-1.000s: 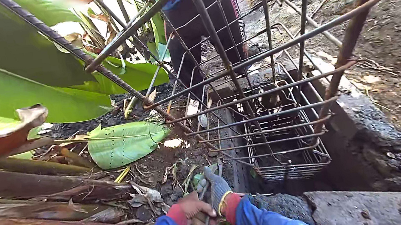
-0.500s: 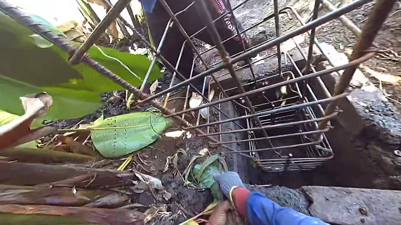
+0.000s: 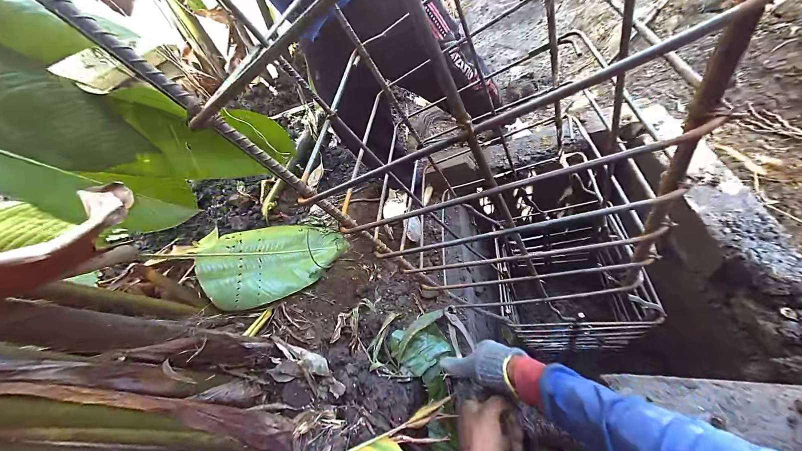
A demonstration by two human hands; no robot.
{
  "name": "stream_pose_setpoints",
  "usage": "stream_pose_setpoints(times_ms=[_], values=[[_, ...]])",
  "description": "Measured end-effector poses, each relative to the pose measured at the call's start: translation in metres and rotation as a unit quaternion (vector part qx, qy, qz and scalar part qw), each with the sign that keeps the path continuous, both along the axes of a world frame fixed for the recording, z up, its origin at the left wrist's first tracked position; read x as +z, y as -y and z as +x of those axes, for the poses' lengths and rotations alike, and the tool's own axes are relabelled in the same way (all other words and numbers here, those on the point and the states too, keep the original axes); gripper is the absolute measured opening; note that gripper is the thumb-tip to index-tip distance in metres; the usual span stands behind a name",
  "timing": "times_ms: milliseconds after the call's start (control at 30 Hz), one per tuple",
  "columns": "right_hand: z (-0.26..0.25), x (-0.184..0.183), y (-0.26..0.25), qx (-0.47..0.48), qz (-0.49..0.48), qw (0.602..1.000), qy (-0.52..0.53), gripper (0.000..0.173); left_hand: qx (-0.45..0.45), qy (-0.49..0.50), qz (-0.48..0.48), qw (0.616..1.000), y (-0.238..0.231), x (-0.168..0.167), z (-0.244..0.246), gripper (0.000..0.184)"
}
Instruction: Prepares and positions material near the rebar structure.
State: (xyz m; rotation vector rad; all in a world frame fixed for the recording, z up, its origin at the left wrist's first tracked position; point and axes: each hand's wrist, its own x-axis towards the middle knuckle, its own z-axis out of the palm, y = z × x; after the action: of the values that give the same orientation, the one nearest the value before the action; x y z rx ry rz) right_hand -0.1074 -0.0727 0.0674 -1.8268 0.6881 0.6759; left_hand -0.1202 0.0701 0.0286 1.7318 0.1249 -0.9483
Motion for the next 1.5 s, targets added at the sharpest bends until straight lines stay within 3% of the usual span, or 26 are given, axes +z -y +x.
stream_pose_setpoints(times_ms=[67,133,233,300,333,367,400,467,500,567,667,700,767,833,867,933,1000,1067,1100,1167,1233,1300,1333,1400,1433,1500], values=[[0.0,0.006,-0.021,-0.04,0.039,0.998,0.01,0.096,-0.131,0.143,0.232,0.953,-0.017,0.025,0.024,0.019],[0.008,0.013,-0.038,-0.09,0.088,0.991,0.044,0.093,-0.224,0.243,0.444,0.833,-0.014,0.056,0.036,0.026],[0.041,0.013,-0.064,-0.243,0.185,0.945,0.116,0.072,-0.305,0.319,0.612,0.656,-0.004,0.088,0.035,0.038],[0.063,0.008,-0.075,-0.376,0.301,0.864,0.15,0.056,-0.327,0.343,0.639,0.606,-0.004,0.102,0.043,0.045],[0.068,0.005,-0.08,-0.434,0.38,0.799,0.169,0.049,-0.332,0.336,0.621,0.626,-0.008,0.11,0.049,0.052],[0.072,0.003,-0.081,-0.478,0.472,0.717,0.187,0.043,-0.33,0.307,0.579,0.679,-0.011,0.121,0.059,0.064],[0.072,0.002,-0.08,-0.493,0.546,0.648,0.199,0.039,-0.323,0.249,0.514,0.754,-0.018,0.129,0.074,0.073],[0.066,-0.002,-0.081,-0.484,0.612,0.587,0.217,0.039,-0.249,0.063,0.302,0.918,-0.039,0.127,0.106,0.06],[0.063,-0.004,-0.082,-0.473,0.623,0.582,0.223,0.041,-0.214,-0.031,0.216,0.952,-0.046,0.12,0.118,0.048],[0.059,-0.006,-0.081,-0.439,0.62,0.607,0.232,0.04,-0.193,-0.14,0.13,0.962,-0.05,0.107,0.128,0.025],[0.043,-0.007,-0.07,-0.358,0.532,0.731,0.232,0.04,-0.255,-0.017,0.217,0.942,-0.036,0.103,0.122,0.021],[0.035,-0.009,-0.071,-0.342,0.498,0.764,0.225,0.045,-0.307,0.088,0.314,0.894,-0.03,0.109,0.118,0.027],[0.016,-0.018,-0.074,-0.299,0.441,0.826,0.184,0.072,-0.384,0.253,0.514,0.724,-0.011,0.125,0.105,0.041],[0.002,-0.026,-0.079,-0.286,0.424,0.843,0.165,0.084,-0.403,0.346,0.609,0.589,0.0,0.126,0.091,0.039],[0.0,-0.028,-0.083,-0.302,0.431,0.833,0.174,0.085,-0.4,0.383,0.631,0.543,0.004,0.123,0.085,0.037],[0.008,-0.03,-0.09,-0.35,0.445,0.798,0.207,0.088,-0.379,0.427,0.647,0.506,0.008,0.12,0.074,0.036],[0.018,-0.019,-0.092,-0.402,0.47,0.749,0.238,0.068,-0.365,0.435,0.65,0.505,0.011,0.124,0.068,0.035],[0.028,-0.004,-0.084,-0.476,0.52,0.661,0.257,0.035,-0.376,0.427,0.639,0.517,0.01,0.12,0.055,0.036],[0.034,-0.003,-0.078,-0.49,0.534,0.64,0.254,0.037,-0.382,0.417,0.633,0.528,0.008,0.115,0.048,0.039],[0.047,0.003,-0.067,-0.49,0.466,0.707,0.207,0.038,-0.379,0.388,0.614,0.574,0.004,0.113,0.043,0.052],[0.055,0.003,-0.06,-0.469,0.398,0.769,0.177,0.028,-0.346,0.293,0.543,0.707,0.001,0.126,0.06,0.07],[0.056,0.003,-0.062,-0.46,0.403,0.77,0.183,0.028,-0.275,0.107,0.371,0.88,-0.018,0.127,0.098,0.065],[0.056,0.0,-0.066,-0.467,0.411,0.76,0.188,0.028,-0.25,-0.009,0.283,0.926,-0.027,0.122,0.115,0.057],[0.057,-0.01,-0.073,-0.49,0.455,0.717,0.196,0.027,-0.243,-0.154,0.188,0.939,-0.04,0.106,0.13,0.038],[0.058,-0.015,-0.073,-0.494,0.477,0.697,0.206,0.027,-0.255,-0.15,0.192,0.936,-0.04,0.101,0.129,0.028],[0.052,-0.015,-0.068,-0.473,0.502,0.694,0.206,0.04,-0.29,-0.028,0.299,0.909,-0.029,0.1,0.122,0.028]])
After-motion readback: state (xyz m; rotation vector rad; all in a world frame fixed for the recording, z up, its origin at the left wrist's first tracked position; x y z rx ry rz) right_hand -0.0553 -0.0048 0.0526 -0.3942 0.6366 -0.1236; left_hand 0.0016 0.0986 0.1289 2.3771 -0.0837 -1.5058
